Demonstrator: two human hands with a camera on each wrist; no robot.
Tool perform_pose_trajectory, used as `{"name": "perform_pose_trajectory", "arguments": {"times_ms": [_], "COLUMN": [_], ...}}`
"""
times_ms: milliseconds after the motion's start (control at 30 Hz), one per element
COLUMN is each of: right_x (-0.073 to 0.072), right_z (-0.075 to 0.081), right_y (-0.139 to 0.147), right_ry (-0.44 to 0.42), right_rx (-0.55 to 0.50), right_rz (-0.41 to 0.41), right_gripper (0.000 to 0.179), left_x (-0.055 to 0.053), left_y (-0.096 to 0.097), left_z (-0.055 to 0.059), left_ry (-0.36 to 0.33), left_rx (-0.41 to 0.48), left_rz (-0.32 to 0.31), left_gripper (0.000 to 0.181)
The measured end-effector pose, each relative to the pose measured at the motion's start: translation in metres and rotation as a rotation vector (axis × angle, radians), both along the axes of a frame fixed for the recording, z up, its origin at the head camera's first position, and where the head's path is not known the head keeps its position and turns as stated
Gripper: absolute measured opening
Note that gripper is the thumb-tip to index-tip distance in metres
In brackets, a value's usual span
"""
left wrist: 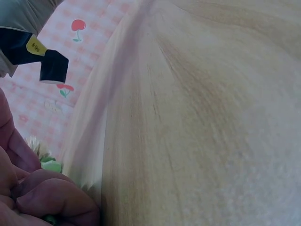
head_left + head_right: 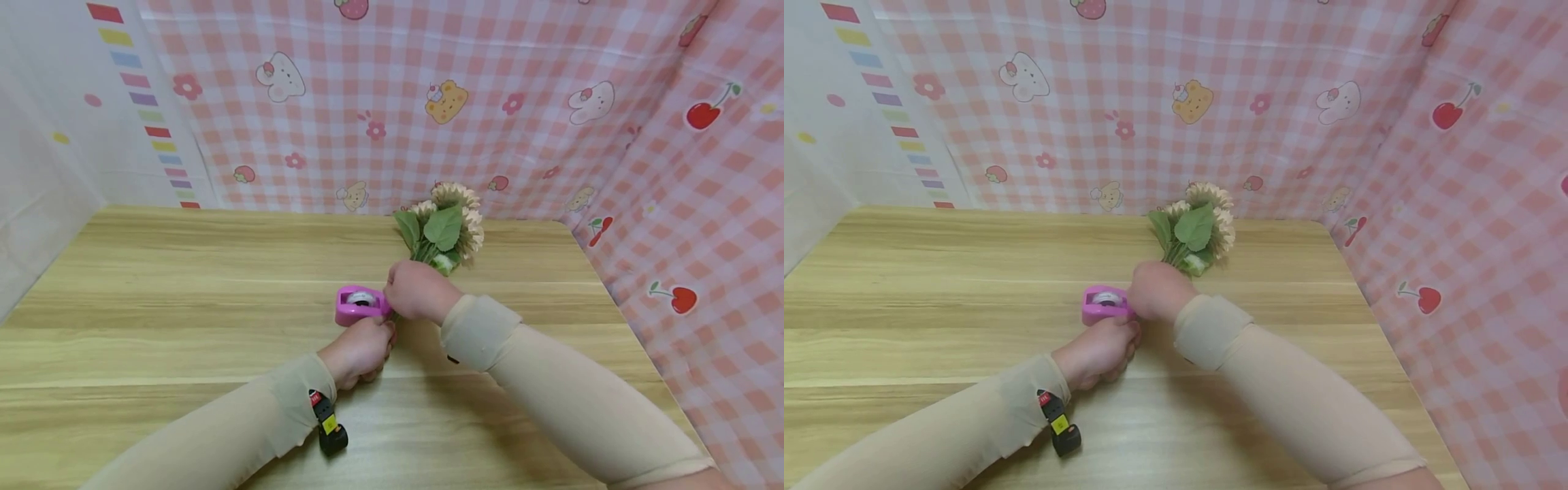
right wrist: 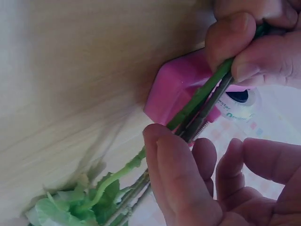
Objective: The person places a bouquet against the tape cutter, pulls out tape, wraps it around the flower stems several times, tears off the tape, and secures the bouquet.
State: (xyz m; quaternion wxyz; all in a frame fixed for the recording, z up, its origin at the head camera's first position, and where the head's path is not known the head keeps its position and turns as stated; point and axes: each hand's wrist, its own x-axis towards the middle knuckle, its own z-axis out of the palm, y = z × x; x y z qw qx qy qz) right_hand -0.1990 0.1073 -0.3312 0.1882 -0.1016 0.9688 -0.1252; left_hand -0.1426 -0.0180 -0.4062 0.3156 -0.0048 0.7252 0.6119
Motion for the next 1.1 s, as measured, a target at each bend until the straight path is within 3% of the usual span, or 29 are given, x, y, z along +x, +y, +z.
{"name": "perform_pose_trajectory", "arguments": {"times_ms": [167, 467, 633, 800, 1100], "right_x": [0.0, -0.001, 0.0, -0.001, -0.001], "right_z": [0.0, -0.003, -0.004, -0.008, -0.015], "right_y": [0.002, 0.005, 0.009, 0.019, 0.025], "right_ry": [0.0, 0.0, -0.02, -0.057, -0.104], "right_rx": [-0.037, -0.047, -0.084, -0.185, -0.322], "right_rz": [-0.013, -0.029, -0.046, -0.08, -0.138], "right_gripper": [0.022, 0.025, 0.035, 0.045, 0.034], "left_x": [-0.001, -0.003, -0.004, -0.002, -0.001], "left_y": [-0.001, 0.003, 0.005, 0.005, 0.009], "left_z": [0.001, 0.001, 0.004, 0.005, 0.005], "left_ry": [-0.039, -0.243, -0.302, -0.297, -0.252], "left_rx": [0.025, 0.221, 0.238, 0.221, 0.207], "left_rz": [0.023, 0.143, 0.172, 0.159, 0.158], "left_gripper": [0.036, 0.028, 0.031, 0.036, 0.032]}}
